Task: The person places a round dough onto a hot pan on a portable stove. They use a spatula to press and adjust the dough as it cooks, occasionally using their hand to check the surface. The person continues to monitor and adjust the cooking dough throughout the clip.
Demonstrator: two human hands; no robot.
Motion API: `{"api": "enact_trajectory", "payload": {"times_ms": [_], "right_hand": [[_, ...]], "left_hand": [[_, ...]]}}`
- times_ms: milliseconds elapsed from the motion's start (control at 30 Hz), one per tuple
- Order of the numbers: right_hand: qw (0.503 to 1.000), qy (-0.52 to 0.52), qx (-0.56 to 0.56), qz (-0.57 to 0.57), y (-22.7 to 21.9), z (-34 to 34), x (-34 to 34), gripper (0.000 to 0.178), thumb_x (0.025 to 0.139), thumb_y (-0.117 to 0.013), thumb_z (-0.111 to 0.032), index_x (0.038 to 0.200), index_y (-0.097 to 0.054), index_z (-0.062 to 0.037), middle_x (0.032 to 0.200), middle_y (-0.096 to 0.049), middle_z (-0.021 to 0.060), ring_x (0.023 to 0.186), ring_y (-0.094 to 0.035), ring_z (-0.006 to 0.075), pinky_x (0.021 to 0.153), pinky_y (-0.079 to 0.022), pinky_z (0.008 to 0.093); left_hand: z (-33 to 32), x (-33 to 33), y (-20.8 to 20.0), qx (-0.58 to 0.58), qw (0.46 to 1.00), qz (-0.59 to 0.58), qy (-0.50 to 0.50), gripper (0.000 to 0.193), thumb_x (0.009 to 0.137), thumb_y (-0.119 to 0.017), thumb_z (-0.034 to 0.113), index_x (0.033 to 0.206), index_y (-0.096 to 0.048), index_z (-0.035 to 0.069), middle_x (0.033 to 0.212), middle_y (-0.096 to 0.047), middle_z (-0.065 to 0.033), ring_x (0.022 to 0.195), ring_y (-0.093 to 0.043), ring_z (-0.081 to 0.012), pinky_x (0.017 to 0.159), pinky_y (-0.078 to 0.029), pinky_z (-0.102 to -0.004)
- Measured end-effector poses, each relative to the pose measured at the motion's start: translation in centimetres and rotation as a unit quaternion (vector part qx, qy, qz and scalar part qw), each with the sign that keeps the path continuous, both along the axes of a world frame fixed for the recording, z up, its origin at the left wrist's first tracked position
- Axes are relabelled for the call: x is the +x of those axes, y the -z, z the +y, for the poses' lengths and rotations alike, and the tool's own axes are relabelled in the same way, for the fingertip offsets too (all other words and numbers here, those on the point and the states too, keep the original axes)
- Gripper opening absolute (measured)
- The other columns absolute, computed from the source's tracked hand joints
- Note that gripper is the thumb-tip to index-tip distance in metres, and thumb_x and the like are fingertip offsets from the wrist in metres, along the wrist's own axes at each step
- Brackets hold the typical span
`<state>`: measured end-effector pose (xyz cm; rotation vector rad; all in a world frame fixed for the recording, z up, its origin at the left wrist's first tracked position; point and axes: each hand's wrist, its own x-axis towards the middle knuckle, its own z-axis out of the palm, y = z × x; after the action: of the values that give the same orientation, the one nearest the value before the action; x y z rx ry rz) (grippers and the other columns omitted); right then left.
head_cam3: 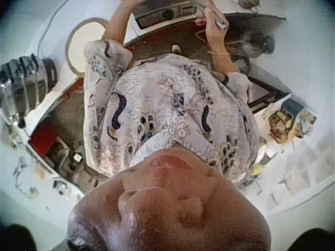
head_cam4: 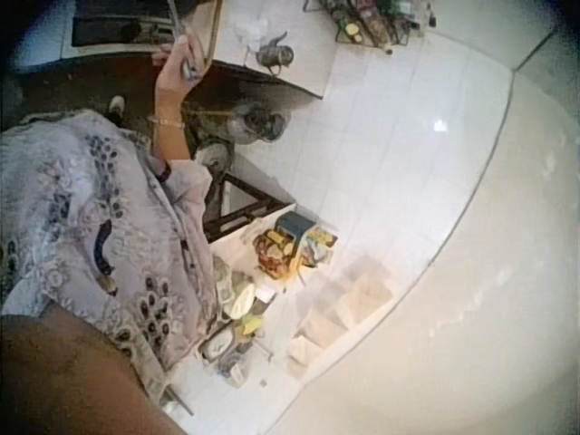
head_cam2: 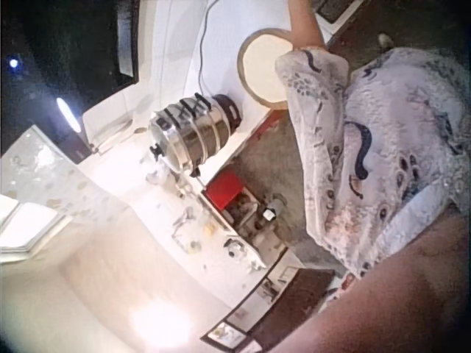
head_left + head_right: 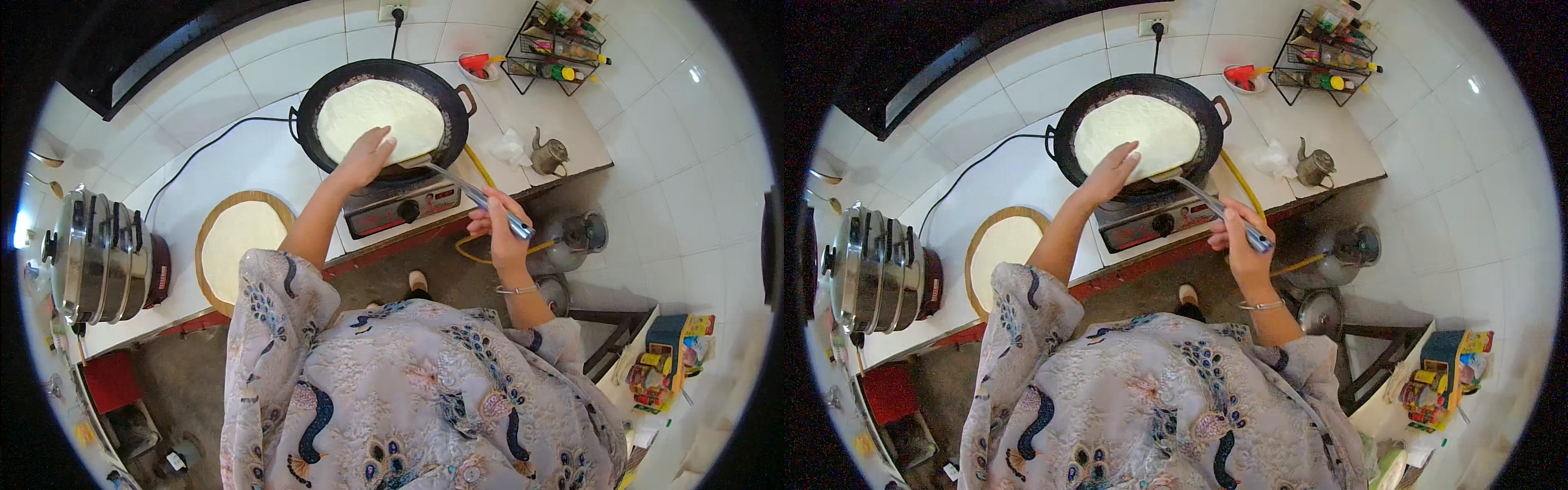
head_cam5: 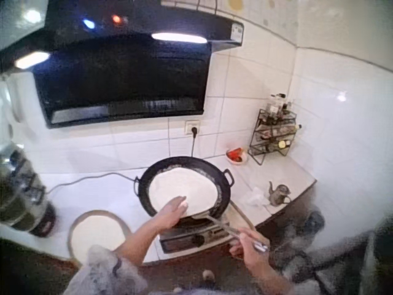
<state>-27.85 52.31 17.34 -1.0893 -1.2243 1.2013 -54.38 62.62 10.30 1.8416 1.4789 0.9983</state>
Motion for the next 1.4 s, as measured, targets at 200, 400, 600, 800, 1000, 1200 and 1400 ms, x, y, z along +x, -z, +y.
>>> {"api": "enact_trajectory", "payload": {"times_ms": [200, 400, 600, 800, 1000, 1200, 1400], "right_hand": [[0.999, 0.018, -0.023, 0.019, 0.5, 2.1, 0.1, 0.031, 0.089, -0.053, -0.018, 0.11, -0.055, 0.0036, 0.076, -0.063, 0.0121, 0.06, -0.061, 0.013, 0.054, -0.052, 0.0243], [1.0, 0.009, -0.013, 0.019, -0.8, 6.5, 2.5, 0.029, 0.088, -0.054, -0.018, 0.108, -0.057, 0.0027, 0.075, -0.063, 0.0114, 0.058, -0.061, 0.0126, 0.053, -0.052, 0.0239], [0.996, -0.032, 0.04, -0.071, -2.6, 11.0, 3.0, 0.029, 0.086, -0.057, -0.018, 0.106, -0.059, 0.0028, 0.072, -0.063, 0.0098, 0.059, -0.06, 0.0103, 0.053, -0.05, 0.0217], [0.986, -0.114, 0.031, -0.114, -3.7, 16.2, 4.2, 0.027, 0.085, -0.058, -0.017, 0.103, -0.06, 0.0023, 0.071, -0.063, 0.009, 0.057, -0.059, 0.0084, 0.052, -0.049, 0.0206], [0.98, -0.174, 0.04, -0.091, -3.7, 19.9, 3.0, 0.024, 0.085, -0.056, -0.017, 0.102, -0.062, -0.0001, 0.069, -0.061, 0.007, 0.054, -0.056, 0.0079, 0.049, -0.047, 0.0202], [0.972, -0.19, 0.015, -0.137, -5.9, 24.5, 2.6, 0.029, 0.086, -0.056, -0.028, 0.098, -0.064, -0.0034, 0.063, -0.058, 0.0038, 0.048, -0.051, 0.0057, 0.044, -0.04, 0.0187], [0.959, -0.14, 0.013, -0.247, -9.6, 22.4, 5.5, 0.033, 0.085, -0.056, -0.036, 0.093, -0.066, -0.0053, 0.053, -0.054, 0.0021, 0.039, -0.044, 0.0048, 0.036, -0.033, 0.0187]], "left_hand": [[3.2, 3.7, -0.5, -0.04, 0.977, 0.2, 0.06, 0.044, 0.093, -0.033, 0.034, 0.121, -0.048, 0.004, 0.129, -0.041, -0.0234, 0.122, -0.035, -0.0378, 0.102, -0.027, -0.0411], [7.6, 7.8, 2.1, -0.03, 0.96, 0.258, 0.106, 0.036, 0.093, -0.028, 0.032, 0.122, -0.045, 0.02, 0.125, -0.045, -0.018, 0.115, -0.04, -0.0364, 0.097, -0.027, -0.0494], [10.6, 10.2, 0.8, -0.081, 0.991, 0.101, -0.019, 0.056, 0.091, -0.026, 0.046, 0.127, -0.043, 0.007, 0.13, -0.041, -0.0205, 0.12, -0.035, -0.0394, 0.102, -0.023, -0.0477], [9.7, 3.6, 0.3, -0.071, 0.991, 0.046, -0.108, 0.059, 0.088, -0.038, 0.044, 0.125, -0.044, -0.001, 0.126, -0.045, -0.0248, 0.12, -0.039, -0.0364, 0.102, -0.029, -0.0395], [4.8, -3.3, -2.6, -0.187, 0.92, 0.339, -0.061, 0.043, 0.087, -0.042, 0.034, 0.11, -0.055, 0.001, 0.119, -0.051, -0.0217, 0.109, -0.05, -0.0354, 0.093, -0.039, -0.0402], [2.8, -4.4, -0.8, -0.205, 0.943, 0.22, -0.144, 0.044, 0.086, -0.044, 0.032, 0.113, -0.054, -0.002, 0.114, -0.054, -0.0226, 0.107, -0.051, -0.0344, 0.094, -0.038, -0.0385], [3.7, -5.4, -1.3, -0.185, 0.957, 0.174, -0.141, 0.043, 0.086, -0.043, 0.03, 0.113, -0.054, -0.001, 0.115, -0.054, -0.0225, 0.108, -0.05, -0.0346, 0.094, -0.037, -0.0377]]}}
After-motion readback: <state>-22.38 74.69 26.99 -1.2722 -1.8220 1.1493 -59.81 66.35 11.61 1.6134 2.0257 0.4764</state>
